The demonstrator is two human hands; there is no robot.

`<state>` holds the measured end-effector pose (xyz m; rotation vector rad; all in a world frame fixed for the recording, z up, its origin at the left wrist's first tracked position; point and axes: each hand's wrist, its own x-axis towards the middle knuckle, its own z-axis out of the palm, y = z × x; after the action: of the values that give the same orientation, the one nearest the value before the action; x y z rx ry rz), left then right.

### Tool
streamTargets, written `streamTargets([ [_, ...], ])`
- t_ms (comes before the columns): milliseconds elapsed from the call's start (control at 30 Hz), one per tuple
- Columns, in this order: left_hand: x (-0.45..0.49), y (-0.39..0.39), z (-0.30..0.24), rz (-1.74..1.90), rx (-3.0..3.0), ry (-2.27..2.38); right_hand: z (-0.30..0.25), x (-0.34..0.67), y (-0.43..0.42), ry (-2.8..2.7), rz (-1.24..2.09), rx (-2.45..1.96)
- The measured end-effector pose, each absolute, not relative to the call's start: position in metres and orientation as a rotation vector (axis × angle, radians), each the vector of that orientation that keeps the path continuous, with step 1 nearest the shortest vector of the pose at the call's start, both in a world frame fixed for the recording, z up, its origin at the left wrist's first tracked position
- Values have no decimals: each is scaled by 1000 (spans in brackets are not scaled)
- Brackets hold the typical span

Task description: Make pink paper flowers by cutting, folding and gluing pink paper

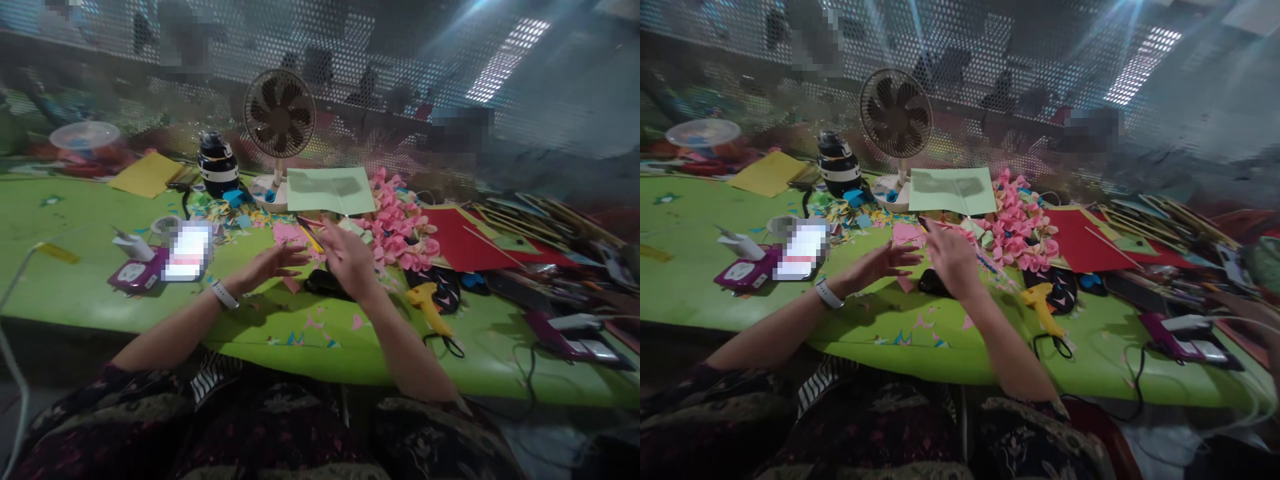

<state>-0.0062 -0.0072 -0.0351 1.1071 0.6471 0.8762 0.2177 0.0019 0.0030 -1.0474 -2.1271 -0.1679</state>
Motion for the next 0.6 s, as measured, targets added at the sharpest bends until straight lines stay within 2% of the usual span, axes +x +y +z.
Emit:
streamTargets([
  [100,-2,-9,-36,912,907,546,-11,194,-15,-2335,-316,-750],
  [233,-1,-12,-37,1061,747,656,-18,188,-17,-2361,-367,-598],
  [600,2,-12,-43,984,777,459,-6,188,-20,-1875,199,-895],
])
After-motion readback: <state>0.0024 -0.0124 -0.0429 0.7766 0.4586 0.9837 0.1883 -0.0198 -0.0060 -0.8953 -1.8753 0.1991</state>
